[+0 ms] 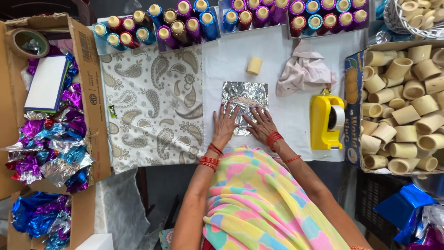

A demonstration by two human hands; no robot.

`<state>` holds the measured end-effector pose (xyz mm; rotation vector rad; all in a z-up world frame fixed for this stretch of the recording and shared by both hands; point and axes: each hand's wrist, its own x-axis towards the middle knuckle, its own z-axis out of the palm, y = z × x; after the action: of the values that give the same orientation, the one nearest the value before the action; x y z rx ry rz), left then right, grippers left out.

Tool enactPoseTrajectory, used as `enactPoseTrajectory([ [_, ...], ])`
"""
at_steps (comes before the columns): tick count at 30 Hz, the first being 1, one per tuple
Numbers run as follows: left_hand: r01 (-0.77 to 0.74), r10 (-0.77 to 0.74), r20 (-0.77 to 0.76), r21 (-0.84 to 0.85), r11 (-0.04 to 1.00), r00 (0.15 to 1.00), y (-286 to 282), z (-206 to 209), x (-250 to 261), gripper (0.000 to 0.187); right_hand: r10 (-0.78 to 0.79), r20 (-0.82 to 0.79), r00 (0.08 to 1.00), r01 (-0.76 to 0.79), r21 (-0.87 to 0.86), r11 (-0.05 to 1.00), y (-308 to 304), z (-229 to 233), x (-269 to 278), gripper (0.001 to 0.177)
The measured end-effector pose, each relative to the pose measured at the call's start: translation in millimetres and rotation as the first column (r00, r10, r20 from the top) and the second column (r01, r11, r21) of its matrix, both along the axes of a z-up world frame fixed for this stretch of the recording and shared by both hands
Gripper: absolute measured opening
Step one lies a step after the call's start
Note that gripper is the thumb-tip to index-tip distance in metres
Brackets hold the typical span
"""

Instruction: The person wipes a small cylindrical candle with a white cloth, then picks up a sheet of orange metallic foil. They wrap the foil around the candle, folding and tucking the edges to cover it completely. Finally, they place the wrapped candle into a tray with other finished items.

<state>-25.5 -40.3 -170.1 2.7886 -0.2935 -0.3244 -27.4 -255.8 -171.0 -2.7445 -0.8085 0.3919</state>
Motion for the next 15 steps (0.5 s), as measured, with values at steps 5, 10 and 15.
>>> enactPoseTrajectory([
  [5,0.022,-0.013,-0.112,0.081,0.997,0.994,4,14,5,0.096,-0.048,0.045,0.998,0.052,-0.103,0.993,-47,15,-21,0.062],
  [10,0.023,-0.016,-0.107,0.064,0.998,0.994,4,16,6,0.099,-0.133,0.070,0.989,0.140,-0.096,0.986,-70,16,-38,0.063],
  [15,-0.093,0.083,-0.099,-0.105,0.990,0.992,-4,35,5,0.079,-0.344,0.003,0.939,0.332,0.259,0.907,-80,-7,-2,0.034],
])
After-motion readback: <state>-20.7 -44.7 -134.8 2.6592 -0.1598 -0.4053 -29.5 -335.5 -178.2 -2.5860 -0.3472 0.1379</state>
